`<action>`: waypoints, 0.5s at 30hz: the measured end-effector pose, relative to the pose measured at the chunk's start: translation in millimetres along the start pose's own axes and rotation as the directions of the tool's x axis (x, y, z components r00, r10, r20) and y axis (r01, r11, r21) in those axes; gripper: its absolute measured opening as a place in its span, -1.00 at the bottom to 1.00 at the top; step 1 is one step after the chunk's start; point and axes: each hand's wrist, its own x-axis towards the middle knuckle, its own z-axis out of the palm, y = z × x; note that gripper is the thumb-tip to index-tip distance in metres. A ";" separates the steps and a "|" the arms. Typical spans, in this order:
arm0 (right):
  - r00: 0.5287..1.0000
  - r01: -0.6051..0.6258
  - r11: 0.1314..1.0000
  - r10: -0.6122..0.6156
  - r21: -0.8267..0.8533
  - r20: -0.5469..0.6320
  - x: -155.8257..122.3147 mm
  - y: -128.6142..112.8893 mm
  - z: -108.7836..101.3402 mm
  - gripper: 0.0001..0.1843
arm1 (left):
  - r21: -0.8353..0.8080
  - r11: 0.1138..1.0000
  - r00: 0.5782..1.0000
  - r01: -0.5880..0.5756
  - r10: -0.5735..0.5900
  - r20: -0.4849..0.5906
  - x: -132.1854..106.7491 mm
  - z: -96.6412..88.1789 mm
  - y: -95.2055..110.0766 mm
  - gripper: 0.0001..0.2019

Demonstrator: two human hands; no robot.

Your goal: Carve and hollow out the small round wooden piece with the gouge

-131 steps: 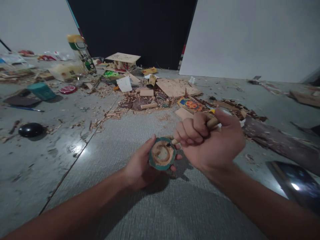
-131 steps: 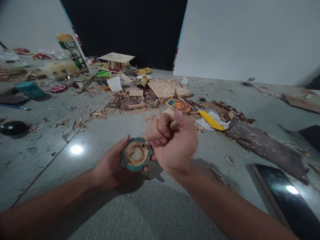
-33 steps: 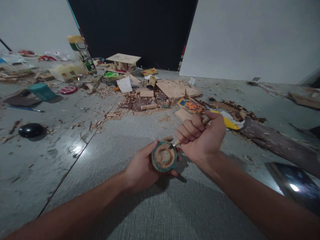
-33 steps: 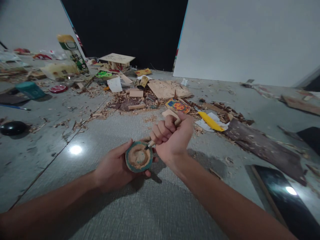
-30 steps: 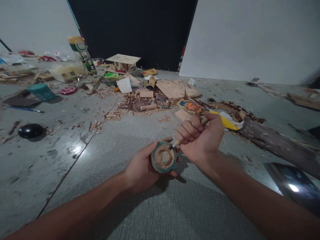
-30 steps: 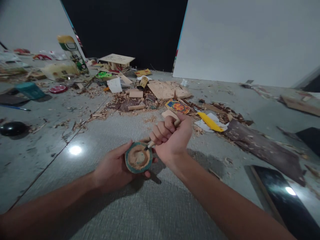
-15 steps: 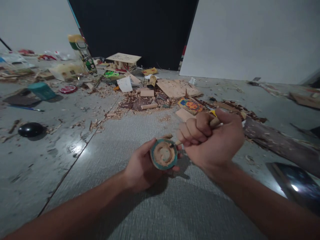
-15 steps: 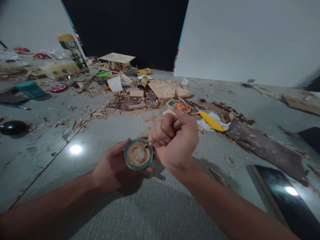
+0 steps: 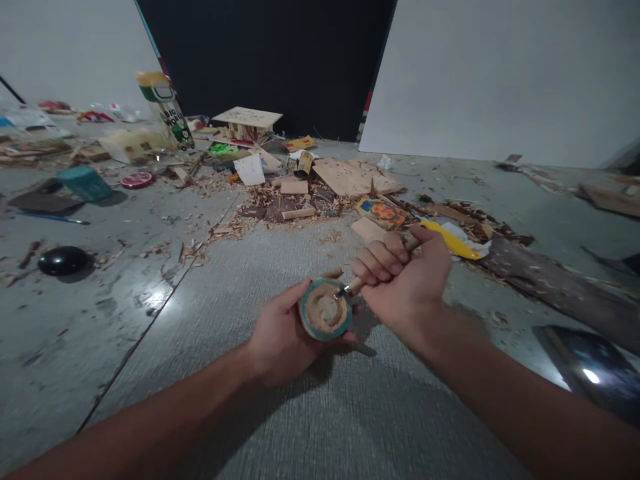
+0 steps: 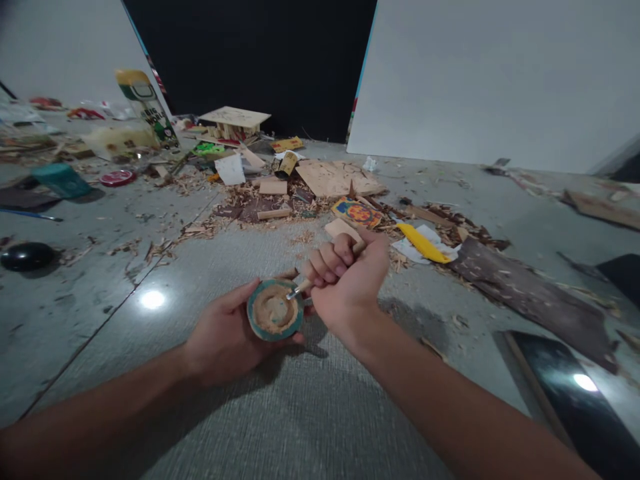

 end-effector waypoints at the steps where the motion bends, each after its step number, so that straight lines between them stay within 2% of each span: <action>1: 0.999 -0.018 1.000 0.019 0.017 -0.028 0.0 -0.4 0.8 -0.54 | -0.003 1.000 1.000 0.004 -0.004 0.007 0.0 -0.3 0.2 -0.61; 4: 0.995 -0.066 0.996 0.071 0.056 -0.077 -1.4 -3.0 4.3 -0.57 | -0.022 0.999 0.999 0.025 -0.024 0.033 -0.6 1.5 1.7 -0.57; 6: 0.997 -0.071 0.997 0.073 0.032 -0.037 -3.3 -6.2 6.7 -0.58 | -0.026 0.999 0.999 0.035 -0.034 0.013 -0.9 5.1 2.6 -0.54; 9: 0.994 0.019 0.997 -0.011 -0.069 0.108 -6.7 -11.5 8.8 -0.53 | -0.012 0.999 0.997 0.034 -0.035 -0.075 -0.8 11.0 2.7 -0.50; 11: 0.975 0.103 0.985 -0.072 -0.138 0.211 -9.3 -13.3 8.9 -0.51 | -0.012 1.000 0.993 0.018 -0.019 -0.116 -0.5 11.8 2.3 -0.49; 13: 0.947 0.165 0.965 -0.097 -0.202 0.307 -12.3 -12.9 7.9 -0.51 | -0.022 1.000 0.995 0.004 -0.007 -0.103 -0.3 8.6 2.0 -0.51; 15: 0.914 0.216 0.943 -0.104 -0.254 0.391 -15.6 -11.4 6.4 -0.50 | -0.034 0.999 0.999 0.003 -0.004 -0.045 -0.2 2.5 2.0 -0.57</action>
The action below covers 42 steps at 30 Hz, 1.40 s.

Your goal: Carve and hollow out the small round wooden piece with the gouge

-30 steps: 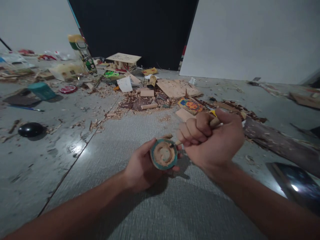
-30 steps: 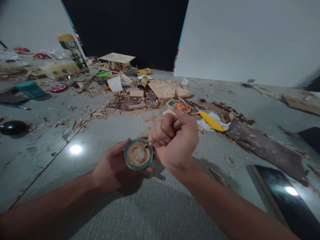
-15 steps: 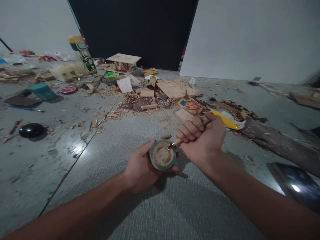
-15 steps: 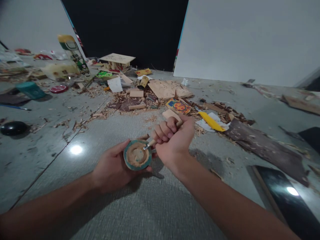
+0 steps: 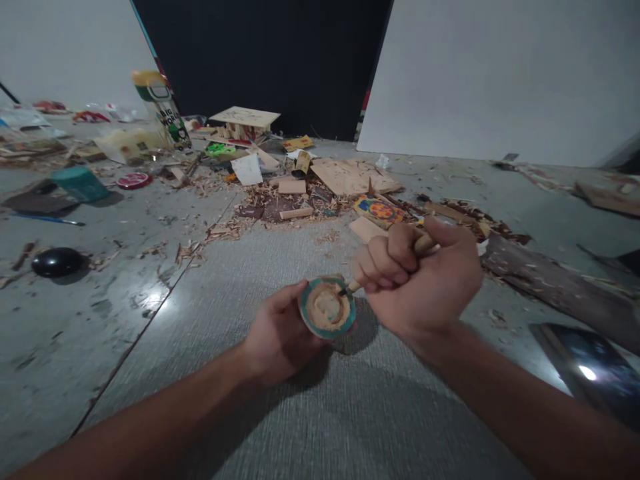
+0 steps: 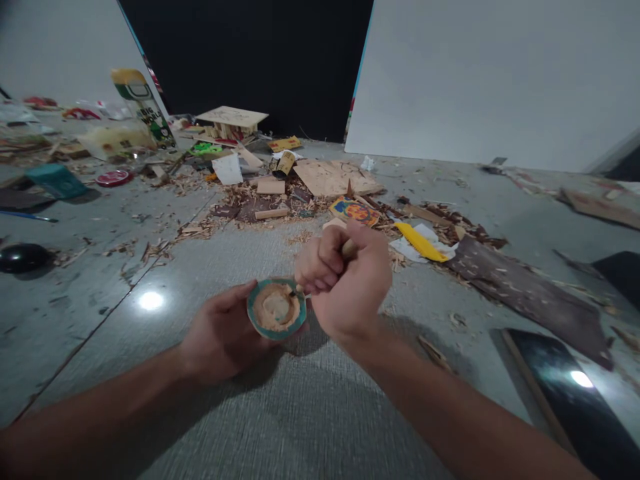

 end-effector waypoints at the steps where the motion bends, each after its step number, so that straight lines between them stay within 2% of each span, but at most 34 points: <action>1: 0.999 0.016 0.999 -0.015 -0.031 0.036 -1.9 0.5 0.1 -0.50 | -0.005 1.000 0.999 0.007 -0.007 0.037 0.1 -3.2 0.2 -0.60; 5: 0.988 0.087 0.990 -0.071 -0.112 0.139 -8.5 -0.2 0.7 -0.50 | 0.008 0.999 0.987 0.054 -0.055 0.152 0.3 -9.6 0.3 -0.60; 7: 0.981 0.111 0.985 -0.086 -0.136 0.174 -10.3 -0.7 1.5 -0.50 | 0.032 0.998 0.988 0.051 -0.055 0.145 0.5 -8.7 -0.3 -0.59; 10: 0.978 0.124 0.981 -0.096 -0.150 0.184 -9.7 0.8 2.5 -0.47 | 0.048 0.998 0.996 0.042 -0.045 0.074 1.0 -4.9 -1.2 -0.59; 12: 0.986 0.113 0.987 -0.097 -0.113 0.138 -6.8 3.3 2.6 -0.46 | 0.042 0.998 0.999 0.051 -0.051 0.011 0.9 -1.4 -1.4 -0.59; 17: 0.993 0.011 0.997 -0.002 0.072 -0.122 2.4 8.3 0.7 -0.51 | 0.031 0.998 0.989 0.054 -0.049 -0.140 -2.0 8.4 -0.3 -0.63; 21: 0.969 -0.058 0.984 0.095 0.166 -0.228 6.8 8.6 -2.2 -0.52 | 0.036 0.999 0.989 0.028 -0.023 -0.148 -3.7 10.7 0.4 -0.67; 25: 0.920 -0.127 0.954 0.216 0.273 -0.327 12.0 6.0 -5.4 -0.60 | 0.015 0.999 0.991 0.031 -0.029 -0.132 -3.0 8.5 -0.1 -0.66; 28: 0.905 -0.129 0.946 0.234 0.296 -0.354 14.0 1.6 -4.6 -0.62 | 0.017 0.999 0.992 0.036 -0.034 -0.124 -3.0 8.6 -0.2 -0.64; 31: 0.941 -0.105 0.964 0.175 0.244 -0.290 10.9 -2.1 -0.4 -0.61 | 0.032 0.999 0.995 0.029 -0.026 -0.099 -3.3 8.4 0.0 -0.61; 35: 0.998 0.016 0.999 -0.013 0.039 -0.068 0.2 -2.2 4.8 -0.53 | 0.013 1.000 1.000 0.020 -0.020 -0.012 -1.6 0.4 -0.7 -0.63; 37: 0.995 0.077 0.994 -0.072 -0.080 0.071 -5.3 -1.5 5.6 -0.50 | 0.009 1.000 0.999 0.019 -0.020 0.034 0.0 -5.0 -1.3 -0.64; 39: 0.983 0.110 0.979 -0.081 -0.171 0.166 -8.9 -1.2 5.5 -0.47 | 0.011 1.000 0.998 0.020 -0.021 0.053 1.2 -8.2 -1.7 -0.64; 42: 0.982 0.104 0.979 -0.073 -0.177 0.173 -8.4 -0.2 3.9 -0.46 | 0.010 1.000 1.000 0.025 -0.025 0.014 1.4 -6.7 -1.2 -0.63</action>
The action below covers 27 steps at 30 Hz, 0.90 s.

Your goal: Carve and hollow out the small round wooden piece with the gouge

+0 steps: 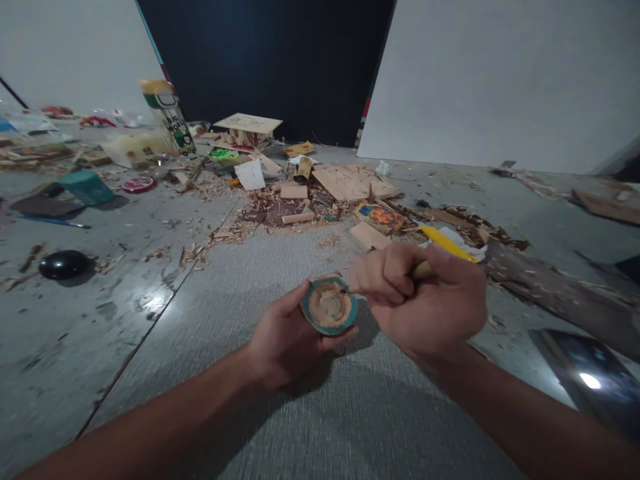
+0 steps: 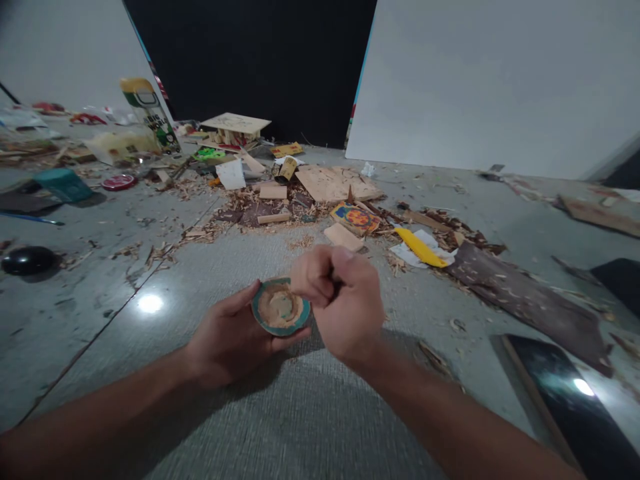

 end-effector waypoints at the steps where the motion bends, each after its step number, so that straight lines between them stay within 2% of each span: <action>1: 1.000 -0.007 0.999 0.008 0.034 -0.030 1.4 1.3 -0.9 -0.46 | 0.001 1.000 1.000 0.002 -0.002 -0.021 -0.3 1.7 0.5 -0.62; 6: 0.968 -0.018 0.972 0.075 0.235 -0.238 9.7 11.0 -5.9 -0.46 | 0.007 1.000 0.996 0.008 -0.008 -0.091 -2.4 8.0 2.7 -0.66; 13: 0.920 -0.062 0.938 0.186 0.340 -0.344 15.5 16.2 -14.7 -0.46 | -0.017 1.000 0.997 0.004 -0.006 -0.080 -1.6 3.5 2.0 -0.67; 16: 0.892 -0.102 0.909 0.264 0.405 -0.367 18.9 19.4 -21.2 -0.48 | -0.023 1.000 0.998 0.019 -0.020 -0.053 -0.4 0.3 2.5 -0.65; 21: 0.846 -0.249 0.850 0.424 0.463 -0.323 25.0 22.1 -30.5 -0.51 | -0.044 0.998 0.996 0.035 -0.031 0.078 0.7 -5.1 5.4 -0.61; 25: 0.829 -0.296 0.857 0.450 0.422 -0.332 35.2 12.7 -35.5 -0.49 | -0.007 1.000 0.998 0.009 -0.008 0.057 -1.8 -1.7 5.8 -0.56; 27: 0.832 -0.327 0.887 0.433 0.325 -0.345 41.4 7.2 -41.2 -0.45 | 0.071 0.997 0.999 -0.015 0.013 0.031 -3.8 1.8 3.4 -0.60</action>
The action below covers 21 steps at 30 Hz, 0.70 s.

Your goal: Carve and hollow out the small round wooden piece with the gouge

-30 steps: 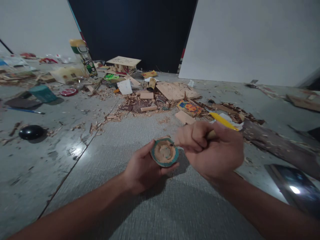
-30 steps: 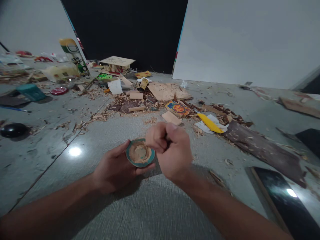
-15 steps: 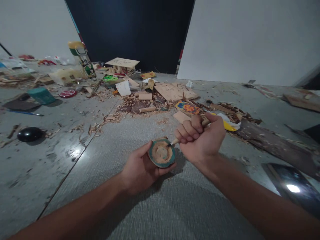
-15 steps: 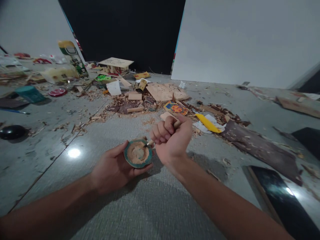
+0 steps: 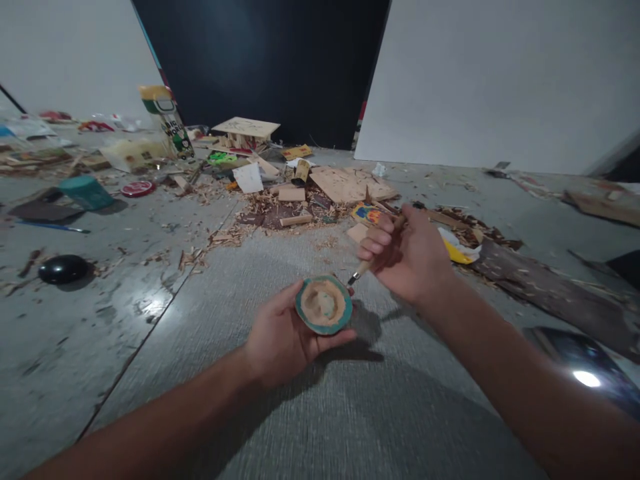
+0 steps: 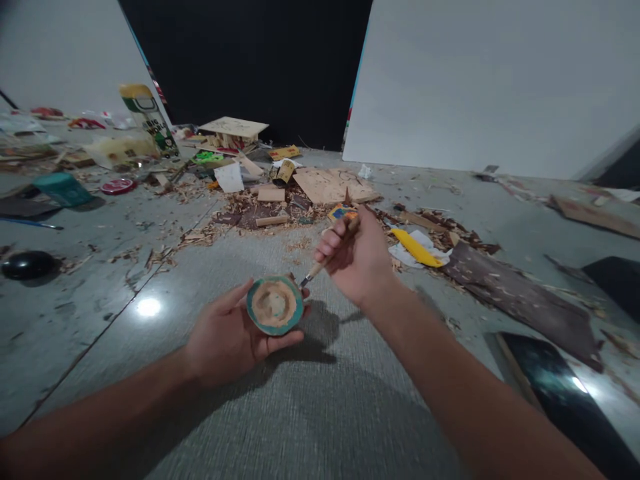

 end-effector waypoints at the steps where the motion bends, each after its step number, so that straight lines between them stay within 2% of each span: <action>1: 0.999 0.037 0.997 -0.037 -0.075 0.000 2.9 -4.1 -2.7 -0.41 | 0.062 0.998 1.000 -0.015 0.015 -0.005 -0.9 1.6 -1.8 -0.65; 3: 0.988 0.151 0.956 -0.153 -0.253 0.012 9.0 -11.3 -13.3 -0.35 | 0.209 0.976 0.998 -0.061 0.057 0.028 -2.4 3.7 -6.3 -0.76; 5: 0.970 0.228 0.870 -0.243 -0.438 0.022 14.3 -17.0 -28.3 -0.36 | 0.345 0.930 0.989 -0.126 0.091 0.115 -3.5 4.2 -11.1 -0.79; 7: 0.969 0.219 0.780 -0.243 -0.586 0.040 18.5 -20.8 -39.5 -0.40 | 0.434 0.880 0.972 -0.192 0.111 0.205 -4.4 3.9 -14.8 -0.73; 9: 0.978 0.202 0.714 -0.190 -0.670 0.092 22.1 -21.7 -36.8 -0.43 | 0.494 0.841 0.960 -0.220 0.098 0.261 -5.7 3.8 -16.8 -0.70; 10: 0.979 0.202 0.696 -0.150 -0.689 0.135 23.6 -21.1 -27.8 -0.45 | 0.517 0.826 0.956 -0.224 0.082 0.283 -6.4 3.9 -17.2 -0.71; 12: 0.964 0.222 0.703 -0.053 -0.675 0.261 25.0 -18.3 5.5 -0.48 | 0.546 0.807 0.952 -0.225 0.062 0.301 -8.0 4.7 -17.8 -0.72; 14: 0.898 0.286 0.796 -0.027 -0.534 0.440 23.1 -15.7 52.2 -0.58 | 0.560 0.798 0.954 -0.224 0.063 0.292 -9.6 5.7 -18.4 -0.71; 15: 0.851 0.279 0.845 0.002 -0.455 0.526 20.5 -15.3 75.9 -0.62 | 0.564 0.794 0.957 -0.225 0.070 0.283 -10.5 6.1 -18.7 -0.72; 17: 0.753 0.270 0.896 0.031 -0.352 0.658 11.4 -16.8 113.5 -0.52 | 0.578 0.784 0.962 -0.225 0.084 0.260 -12.8 7.0 -18.4 -0.74; 19: 0.724 0.345 0.880 -0.028 -0.327 0.689 -2.8 -20.1 128.0 -0.42 | 0.616 0.751 0.967 -0.237 0.118 0.227 -15.7 8.1 -16.1 -0.75; 20: 0.728 0.407 0.836 -0.053 -0.368 0.684 -11.1 -21.3 125.6 -0.41 | 0.644 0.722 0.966 -0.251 0.146 0.213 -16.6 8.8 -14.3 -0.73; 21: 0.751 0.488 0.761 -0.118 -0.426 0.650 -19.7 -21.6 117.9 -0.42 | 0.665 0.695 0.961 -0.275 0.180 0.210 -16.6 9.8 -12.2 -0.72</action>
